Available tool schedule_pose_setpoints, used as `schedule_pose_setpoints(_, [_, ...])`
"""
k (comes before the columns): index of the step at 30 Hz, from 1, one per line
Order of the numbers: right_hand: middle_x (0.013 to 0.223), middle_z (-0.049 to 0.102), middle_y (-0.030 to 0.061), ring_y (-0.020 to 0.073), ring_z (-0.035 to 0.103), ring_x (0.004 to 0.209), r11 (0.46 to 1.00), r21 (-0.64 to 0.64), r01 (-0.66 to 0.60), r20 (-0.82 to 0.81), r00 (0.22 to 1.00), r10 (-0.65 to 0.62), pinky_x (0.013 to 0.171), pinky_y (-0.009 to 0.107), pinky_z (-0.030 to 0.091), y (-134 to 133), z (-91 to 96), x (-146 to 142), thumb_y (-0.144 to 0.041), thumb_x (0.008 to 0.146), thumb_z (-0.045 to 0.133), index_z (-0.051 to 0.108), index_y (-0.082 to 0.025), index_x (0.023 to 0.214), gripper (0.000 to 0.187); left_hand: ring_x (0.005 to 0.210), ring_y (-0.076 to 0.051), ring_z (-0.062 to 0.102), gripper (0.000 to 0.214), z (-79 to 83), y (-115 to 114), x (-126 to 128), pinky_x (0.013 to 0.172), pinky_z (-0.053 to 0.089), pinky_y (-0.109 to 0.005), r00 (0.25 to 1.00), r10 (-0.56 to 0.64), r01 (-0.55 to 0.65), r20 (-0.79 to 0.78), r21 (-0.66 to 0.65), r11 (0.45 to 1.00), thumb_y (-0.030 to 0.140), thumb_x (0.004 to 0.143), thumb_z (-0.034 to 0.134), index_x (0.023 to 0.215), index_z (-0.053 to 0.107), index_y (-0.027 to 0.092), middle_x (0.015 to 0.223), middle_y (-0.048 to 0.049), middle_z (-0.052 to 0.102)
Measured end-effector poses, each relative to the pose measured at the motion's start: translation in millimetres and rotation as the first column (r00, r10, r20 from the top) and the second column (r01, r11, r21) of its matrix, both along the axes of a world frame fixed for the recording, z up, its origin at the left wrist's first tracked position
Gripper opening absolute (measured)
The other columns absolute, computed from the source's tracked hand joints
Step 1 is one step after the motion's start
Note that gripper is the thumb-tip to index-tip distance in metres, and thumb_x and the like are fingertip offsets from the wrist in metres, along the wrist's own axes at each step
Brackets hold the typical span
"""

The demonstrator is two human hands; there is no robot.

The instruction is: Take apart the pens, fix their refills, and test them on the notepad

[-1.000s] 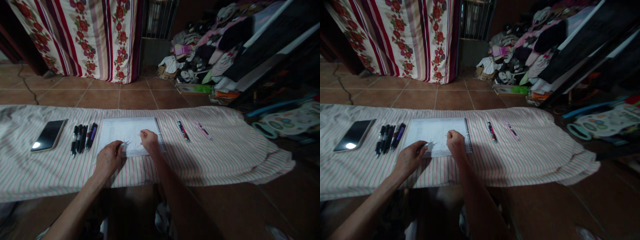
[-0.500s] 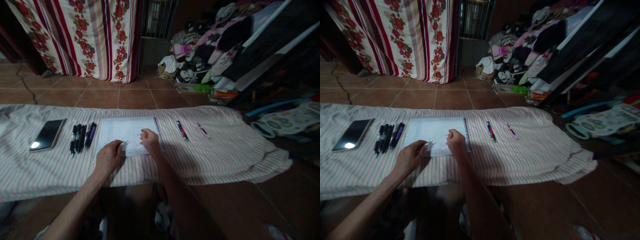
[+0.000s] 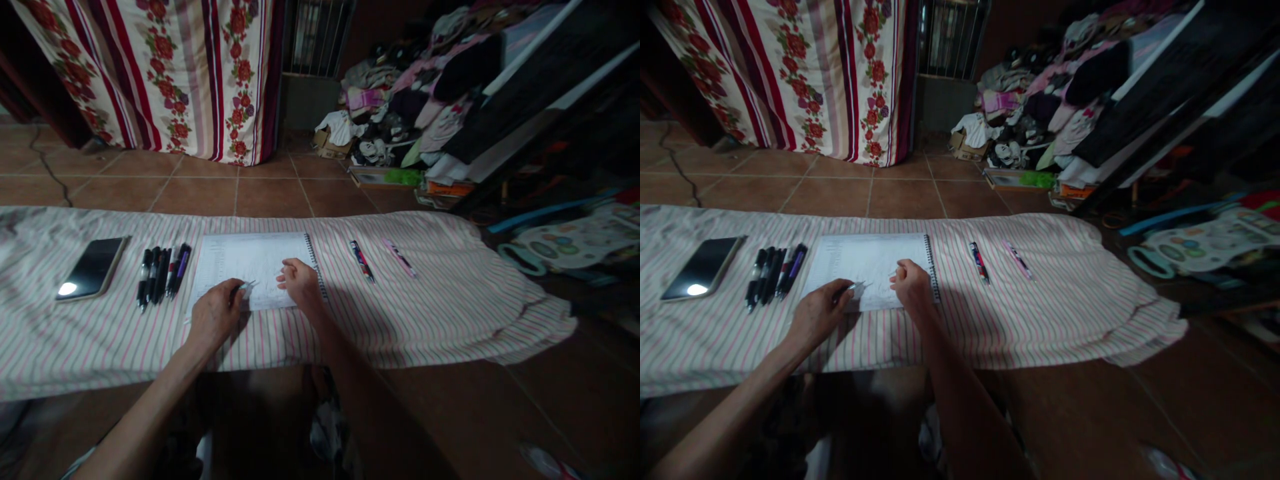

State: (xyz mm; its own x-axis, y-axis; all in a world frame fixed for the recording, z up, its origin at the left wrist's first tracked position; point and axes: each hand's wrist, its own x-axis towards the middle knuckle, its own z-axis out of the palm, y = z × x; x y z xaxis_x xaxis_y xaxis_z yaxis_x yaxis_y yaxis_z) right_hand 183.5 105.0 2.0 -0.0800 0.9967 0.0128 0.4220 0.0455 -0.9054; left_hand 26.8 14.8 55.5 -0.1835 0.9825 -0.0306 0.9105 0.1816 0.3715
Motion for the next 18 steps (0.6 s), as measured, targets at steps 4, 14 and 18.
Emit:
schedule_pose_setpoints(4, [0.067,0.067,0.0035,0.0133,0.068,0.061,1.0,-0.007,-0.012,-0.018,1.0,0.012,0.048,0.018,0.052,0.1,-1.1,0.2,-0.017,0.081,0.038,0.06,-0.013,0.096,0.027,0.09,-0.022,0.064,0.032,0.0,0.3,-0.1,0.072,0.045,-0.029,1.0,0.004,-0.004,0.004,0.0,1.0,0.029,0.088,0.039,0.11,0.061,0.02,0.097,-0.0069,0.071])
schedule_pose_setpoints(14, [0.066,0.068,0.0046,0.0124,0.065,0.051,1.0,0.001,-0.02,-0.019,1.0,0.02,0.046,0.019,0.051,-0.1,-3.7,2.6,-0.019,0.081,0.036,0.06,-0.011,0.096,0.029,0.089,-0.022,0.064,0.033,0.9,0.8,0.3,0.072,0.044,-0.029,1.0,-0.004,0.004,0.011,-0.015,1.0,0.029,0.087,0.039,0.11,0.061,0.019,0.095,-0.0074,0.07])
schedule_pose_setpoints(18, [0.066,0.067,0.0029,0.0103,0.064,0.05,1.0,-0.001,-0.011,0.003,1.0,0.011,0.044,0.016,0.05,-0.5,-3.9,2.2,-0.02,0.081,0.037,0.06,-0.013,0.097,0.028,0.089,-0.022,0.064,0.032,1.3,0.5,0.3,0.071,0.044,-0.029,1.0,-0.002,0.002,0.004,-0.013,1.0,0.029,0.087,0.039,0.109,0.061,0.019,0.094,-0.0072,0.071])
